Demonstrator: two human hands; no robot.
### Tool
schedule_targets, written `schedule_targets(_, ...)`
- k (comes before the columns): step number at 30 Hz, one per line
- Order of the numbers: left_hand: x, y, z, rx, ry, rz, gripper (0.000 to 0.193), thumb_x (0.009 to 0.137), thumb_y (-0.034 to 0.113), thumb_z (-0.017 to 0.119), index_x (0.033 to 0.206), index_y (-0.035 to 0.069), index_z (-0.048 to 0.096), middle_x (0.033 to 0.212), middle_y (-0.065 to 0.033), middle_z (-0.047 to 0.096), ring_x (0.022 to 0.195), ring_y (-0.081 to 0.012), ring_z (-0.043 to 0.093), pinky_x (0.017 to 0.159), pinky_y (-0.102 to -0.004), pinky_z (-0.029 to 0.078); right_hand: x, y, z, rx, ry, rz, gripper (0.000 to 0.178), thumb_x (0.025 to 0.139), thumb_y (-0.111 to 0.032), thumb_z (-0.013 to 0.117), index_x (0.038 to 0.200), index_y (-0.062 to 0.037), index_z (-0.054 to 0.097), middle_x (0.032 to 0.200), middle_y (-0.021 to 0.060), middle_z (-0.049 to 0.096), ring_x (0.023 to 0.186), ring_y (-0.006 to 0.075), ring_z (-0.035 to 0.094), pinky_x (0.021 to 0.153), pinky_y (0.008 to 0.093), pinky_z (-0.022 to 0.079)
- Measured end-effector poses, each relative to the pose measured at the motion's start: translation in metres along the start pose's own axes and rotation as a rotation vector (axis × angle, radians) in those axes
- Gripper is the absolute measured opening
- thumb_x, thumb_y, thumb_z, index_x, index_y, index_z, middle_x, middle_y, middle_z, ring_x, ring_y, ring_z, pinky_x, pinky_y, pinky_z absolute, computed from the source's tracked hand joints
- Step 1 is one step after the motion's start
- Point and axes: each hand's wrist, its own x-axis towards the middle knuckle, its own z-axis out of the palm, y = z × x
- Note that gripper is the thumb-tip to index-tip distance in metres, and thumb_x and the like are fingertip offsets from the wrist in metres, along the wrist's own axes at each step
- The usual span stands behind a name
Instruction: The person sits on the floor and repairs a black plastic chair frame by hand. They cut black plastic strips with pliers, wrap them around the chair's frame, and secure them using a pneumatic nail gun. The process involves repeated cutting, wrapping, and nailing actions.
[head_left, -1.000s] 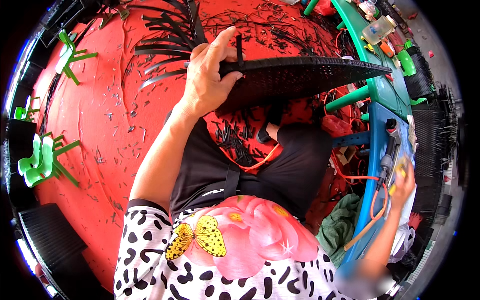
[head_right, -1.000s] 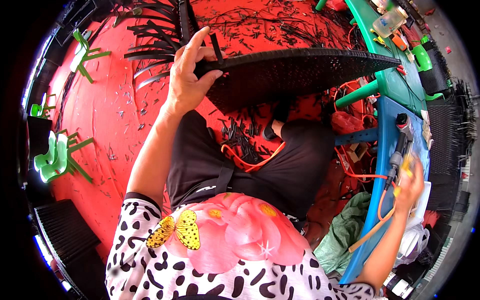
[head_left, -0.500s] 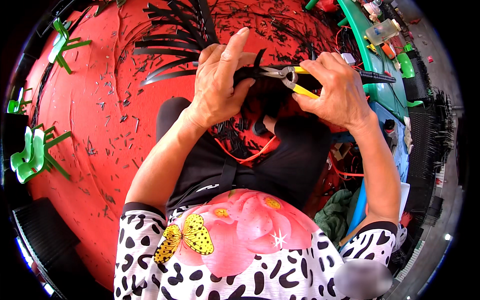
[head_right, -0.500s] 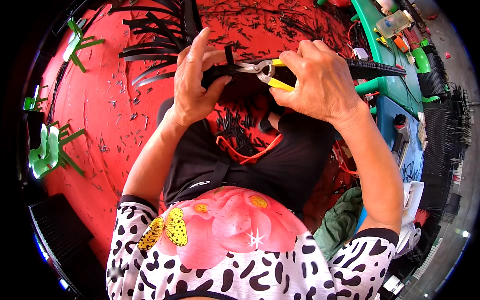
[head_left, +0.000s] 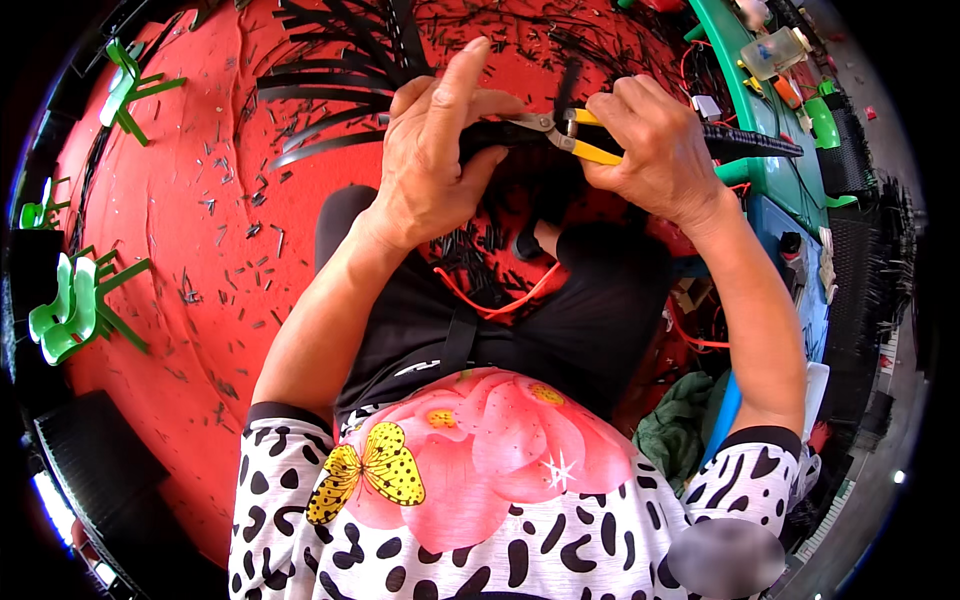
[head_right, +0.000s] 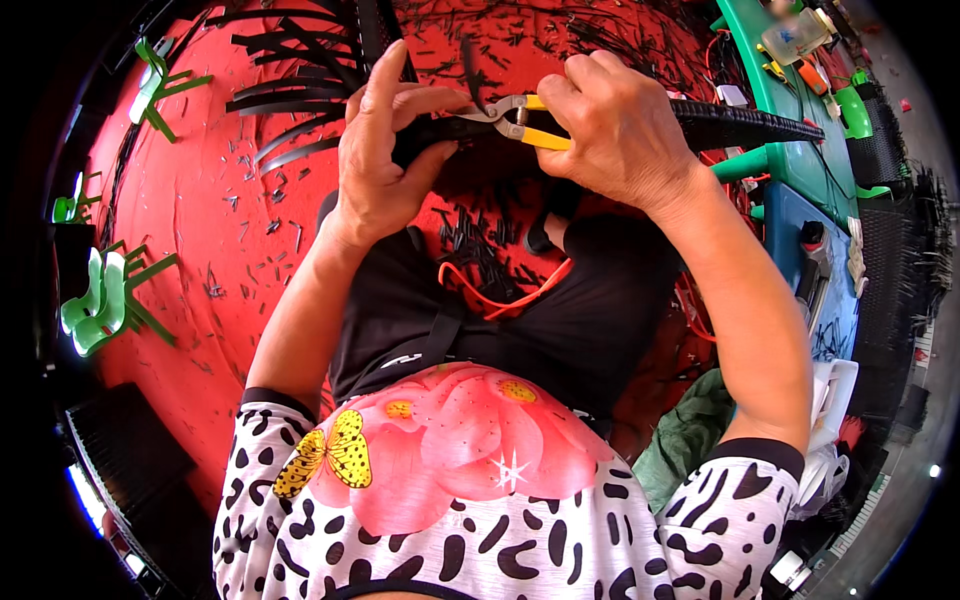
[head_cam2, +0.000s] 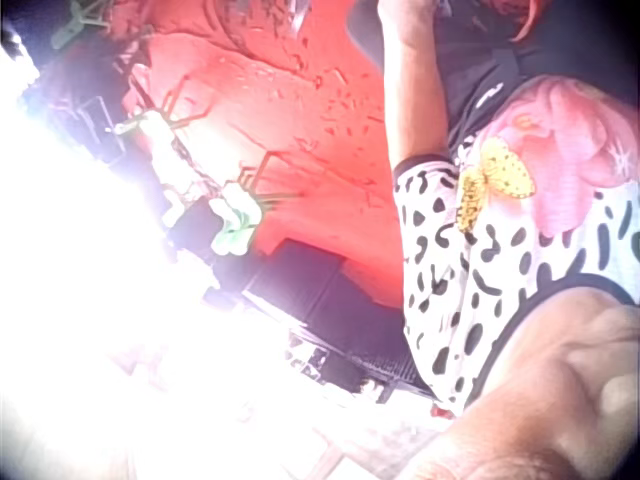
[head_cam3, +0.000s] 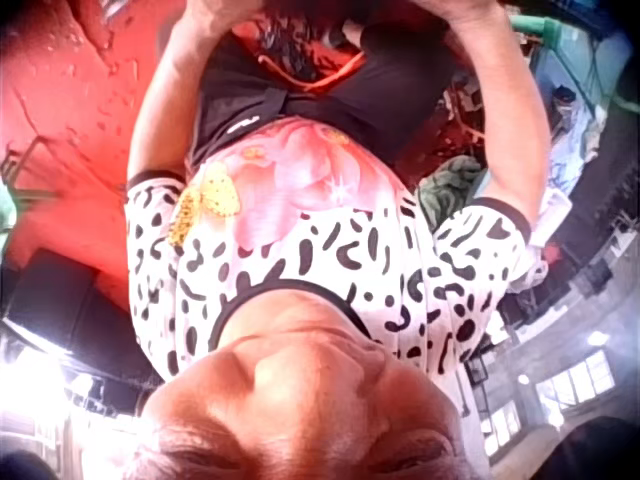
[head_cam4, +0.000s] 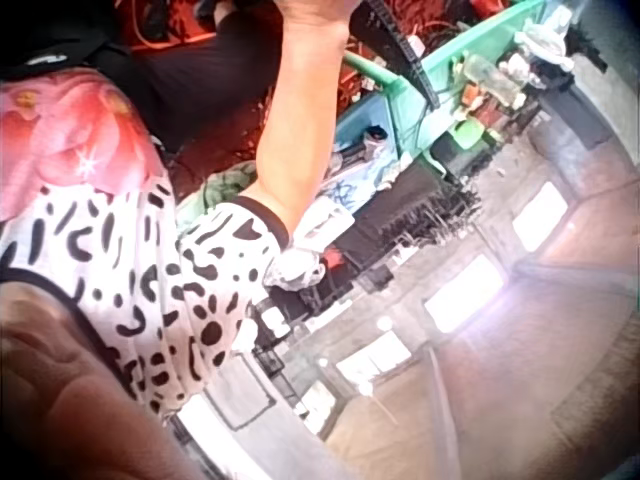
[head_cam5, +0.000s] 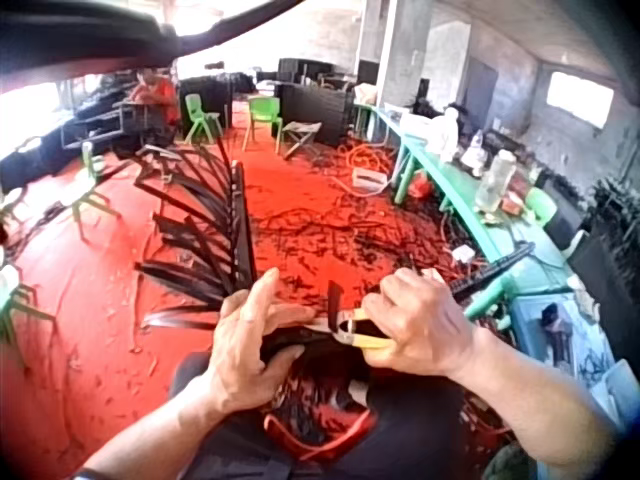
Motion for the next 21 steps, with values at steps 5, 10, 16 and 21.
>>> schedule_targets(5, -0.002, 0.01, 0.0, 0.147, 0.009, -0.069, 0.084, 0.065, -0.004, 0.072, 0.14, -0.003, 0.032, 0.106, -0.0083, 0.066, 0.1, -0.0263, 0.06, 0.095, -0.0378, 0.039, -0.057, 0.015, -0.023, 0.083, -0.019, 0.3, 0.037, 0.064, -0.019, 0.076, 0.095, -0.0054, 0.06, 0.085, 0.0114, 0.058, 0.083, 0.0317, 0.058, 0.073, 0.0401, 0.048)
schedule_targets(10, -0.001, 0.018, -0.005, 0.261, -0.071, -0.035, 0.071, 0.065, -0.001, 0.074, 0.13, -0.001, 0.045, 0.095, -0.0066, 0.065, 0.091, -0.0272, 0.059, 0.089, -0.04, 0.041, -0.217, 0.035, -0.085, -0.082, -0.171, 0.768, 0.041, 0.071, -0.013, 0.072, 0.108, -0.0026, 0.059, 0.097, 0.0142, 0.059, 0.092, 0.0335, 0.057, 0.08, 0.0399, 0.046)
schedule_targets(16, -0.001, 0.018, -0.006, 0.286, -0.066, 0.009, 0.066, 0.065, 0.001, 0.075, 0.126, 0.0, 0.049, 0.09, -0.0039, 0.064, 0.085, -0.0248, 0.059, 0.085, -0.0382, 0.042, -0.469, -0.014, -0.163, -0.422, -0.087, 1.154, 0.035, 0.081, -0.018, 0.067, 0.111, -0.0006, 0.059, 0.102, 0.0166, 0.062, 0.093, 0.0336, 0.06, 0.083, 0.0406, 0.045)
schedule_targets(21, -0.001, 0.02, -0.008, 0.277, -0.103, 0.008, 0.065, 0.066, 0.005, 0.075, 0.125, 0.0, 0.048, 0.088, -0.0047, 0.063, 0.083, -0.0255, 0.059, 0.085, -0.0393, 0.041, -0.545, -0.108, -0.186, -0.432, -0.253, 1.684, 0.046, 0.087, -0.041, 0.057, 0.107, -0.0005, 0.061, 0.098, 0.0203, 0.064, 0.091, 0.0371, 0.06, 0.079, 0.0423, 0.045)
